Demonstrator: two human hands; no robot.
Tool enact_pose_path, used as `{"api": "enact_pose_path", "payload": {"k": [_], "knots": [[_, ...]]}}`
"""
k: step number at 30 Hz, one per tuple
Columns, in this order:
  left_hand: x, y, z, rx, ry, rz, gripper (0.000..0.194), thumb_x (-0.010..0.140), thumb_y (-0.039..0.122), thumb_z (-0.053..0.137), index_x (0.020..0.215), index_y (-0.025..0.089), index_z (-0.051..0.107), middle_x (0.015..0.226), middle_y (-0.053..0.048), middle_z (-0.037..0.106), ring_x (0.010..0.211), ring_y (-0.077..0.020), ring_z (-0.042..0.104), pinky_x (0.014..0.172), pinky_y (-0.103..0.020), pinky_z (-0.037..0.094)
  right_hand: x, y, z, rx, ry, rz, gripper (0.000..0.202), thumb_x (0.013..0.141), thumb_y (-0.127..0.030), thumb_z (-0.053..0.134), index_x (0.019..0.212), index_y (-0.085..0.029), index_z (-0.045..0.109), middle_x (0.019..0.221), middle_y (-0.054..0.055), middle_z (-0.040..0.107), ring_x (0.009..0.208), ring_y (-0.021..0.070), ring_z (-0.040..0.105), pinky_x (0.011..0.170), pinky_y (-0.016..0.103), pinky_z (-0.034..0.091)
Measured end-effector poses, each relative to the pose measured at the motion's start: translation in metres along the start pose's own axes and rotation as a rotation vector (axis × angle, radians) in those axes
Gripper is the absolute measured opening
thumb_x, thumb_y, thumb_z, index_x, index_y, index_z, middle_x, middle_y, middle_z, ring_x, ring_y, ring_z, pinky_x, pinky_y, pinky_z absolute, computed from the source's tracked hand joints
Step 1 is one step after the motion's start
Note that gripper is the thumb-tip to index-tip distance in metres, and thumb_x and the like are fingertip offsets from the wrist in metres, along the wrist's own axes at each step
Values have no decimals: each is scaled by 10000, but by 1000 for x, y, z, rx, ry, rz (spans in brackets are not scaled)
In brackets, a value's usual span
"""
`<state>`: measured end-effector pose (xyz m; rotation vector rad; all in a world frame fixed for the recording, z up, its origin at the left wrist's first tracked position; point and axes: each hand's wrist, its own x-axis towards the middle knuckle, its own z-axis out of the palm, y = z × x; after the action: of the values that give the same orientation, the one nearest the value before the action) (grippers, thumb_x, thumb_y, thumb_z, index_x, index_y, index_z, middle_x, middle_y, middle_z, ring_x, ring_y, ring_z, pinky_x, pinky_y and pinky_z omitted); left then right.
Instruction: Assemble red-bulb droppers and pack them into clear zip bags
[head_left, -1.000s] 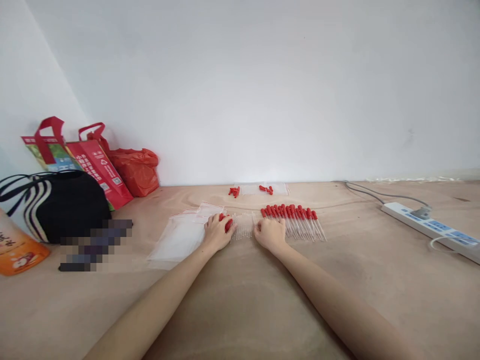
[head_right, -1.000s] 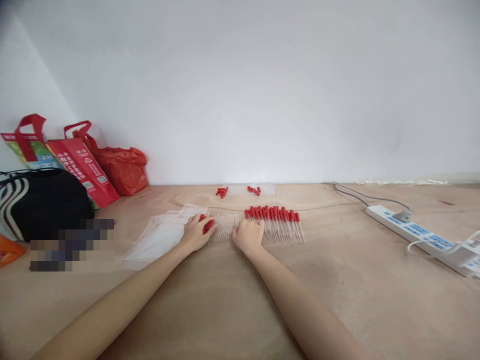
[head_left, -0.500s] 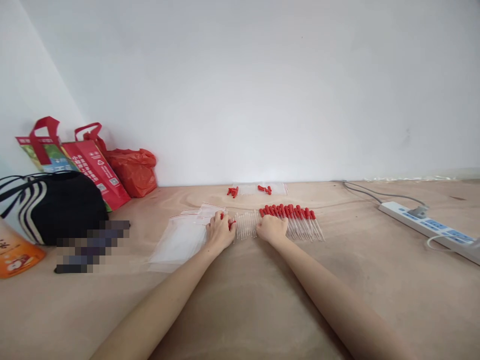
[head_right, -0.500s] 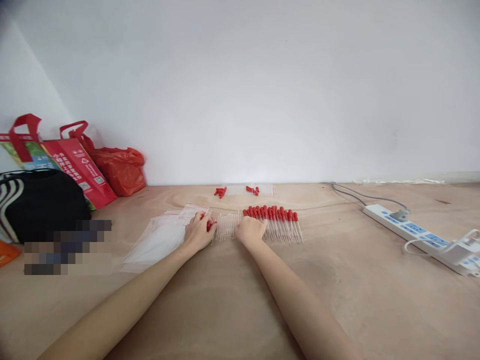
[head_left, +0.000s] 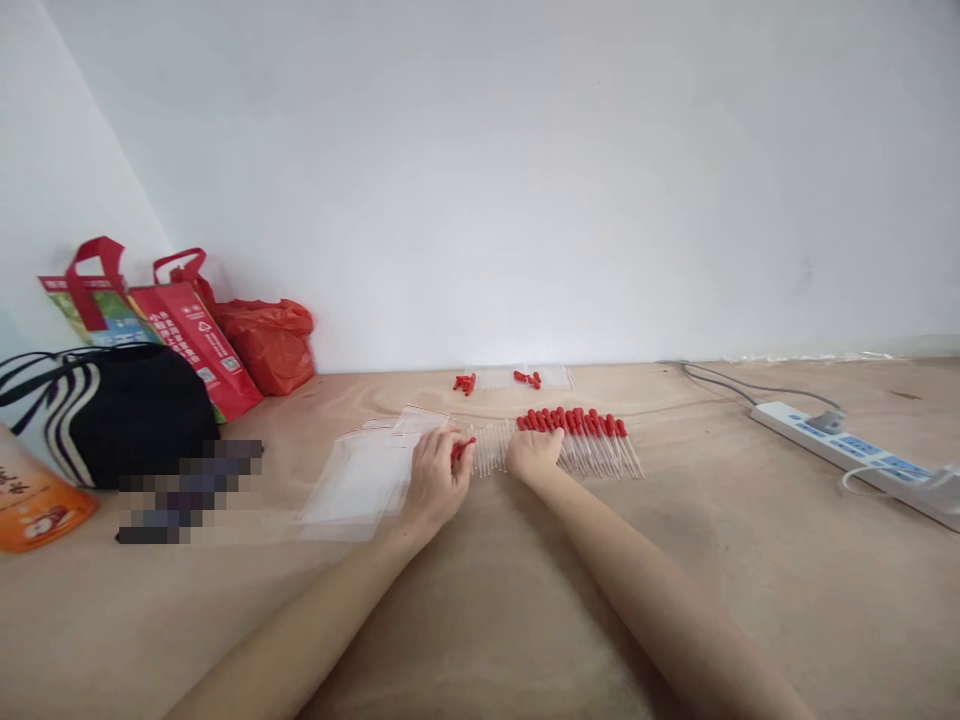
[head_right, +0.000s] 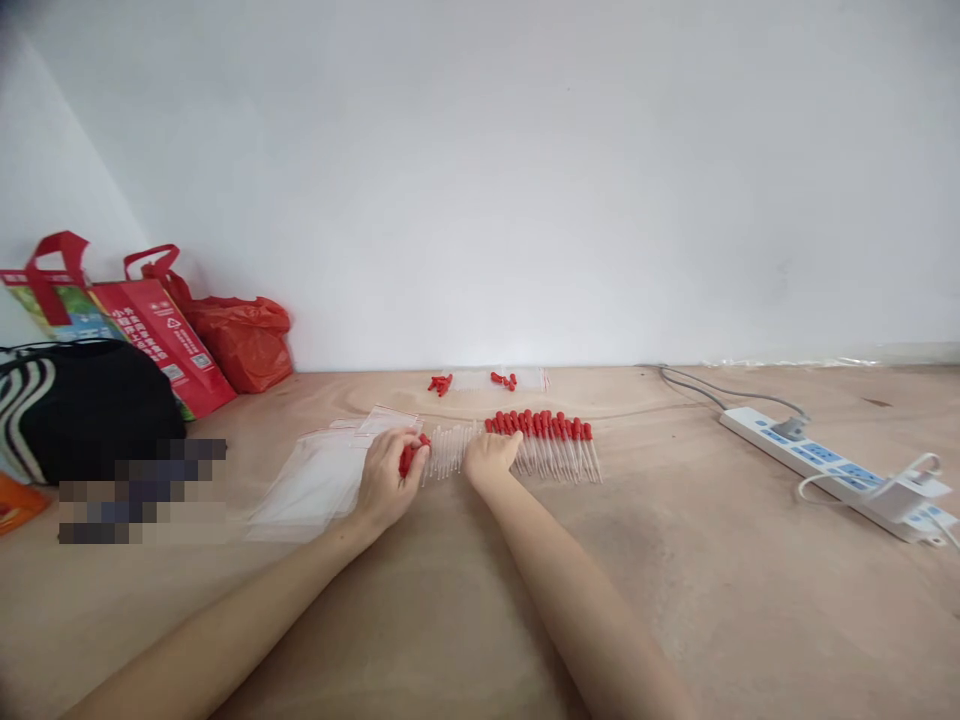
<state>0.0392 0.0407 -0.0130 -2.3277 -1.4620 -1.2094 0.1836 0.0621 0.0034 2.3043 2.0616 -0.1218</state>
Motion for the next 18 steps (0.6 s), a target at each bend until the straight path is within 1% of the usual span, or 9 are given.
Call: {"api": "enact_pose_path", "payload": {"k": [2,4,6,8,10,12,15,18], "knots": [[-15,2,-8,-76,-61,115,119,837,248,421,800,174,507,829,-49,580,826,-189,538,761,-321,423,-9,5,-3,-2,25,-20,282,763,-106,403,888,-136,654,878,163,656,844,253,593,754,399,276],[-29,2,-14,-137,-148,189,126,848,252,414,813,169,502,765,-40,577,738,-178,545,679,-302,435,-24,14,-4,-4,78,-74,288,785,-113,377,901,-120,641,901,171,644,848,253,584,737,380,286],[-39,1,-19,-180,-240,211,115,850,249,424,828,169,504,737,-29,574,689,-165,547,627,-280,436,-43,28,-3,-15,125,-172,278,805,-144,372,942,-111,612,949,175,623,900,252,553,732,354,289],[-44,-1,-20,-226,-307,202,95,849,241,442,855,173,508,752,-20,583,681,-153,553,613,-263,441,-62,44,2,-42,155,-308,238,808,-188,399,917,-114,597,931,158,618,912,246,529,729,331,288],[-44,-2,-20,-274,-336,196,91,845,237,464,892,180,518,792,-18,592,713,-147,561,639,-258,450,-77,58,9,-111,220,-487,206,812,-185,394,852,-110,582,854,142,614,853,239,523,704,325,288],[-42,-2,-19,-309,-344,209,111,844,227,474,926,186,537,830,-20,592,753,-145,564,676,-260,453,-85,70,15,-128,260,-602,178,819,-181,391,802,-124,559,800,114,604,803,222,513,687,319,287],[-39,-1,-18,-333,-350,245,136,854,206,456,928,182,568,845,-28,582,767,-140,559,697,-257,448,-87,80,21,-49,279,-650,129,819,-198,417,769,-150,526,786,80,591,785,199,497,689,308,294],[-39,1,-19,-314,-352,266,146,861,196,439,903,176,577,842,-32,577,766,-140,549,695,-259,437,-84,82,26,147,289,-639,117,809,-276,469,777,-170,504,807,54,575,793,180,490,686,290,309]]}}
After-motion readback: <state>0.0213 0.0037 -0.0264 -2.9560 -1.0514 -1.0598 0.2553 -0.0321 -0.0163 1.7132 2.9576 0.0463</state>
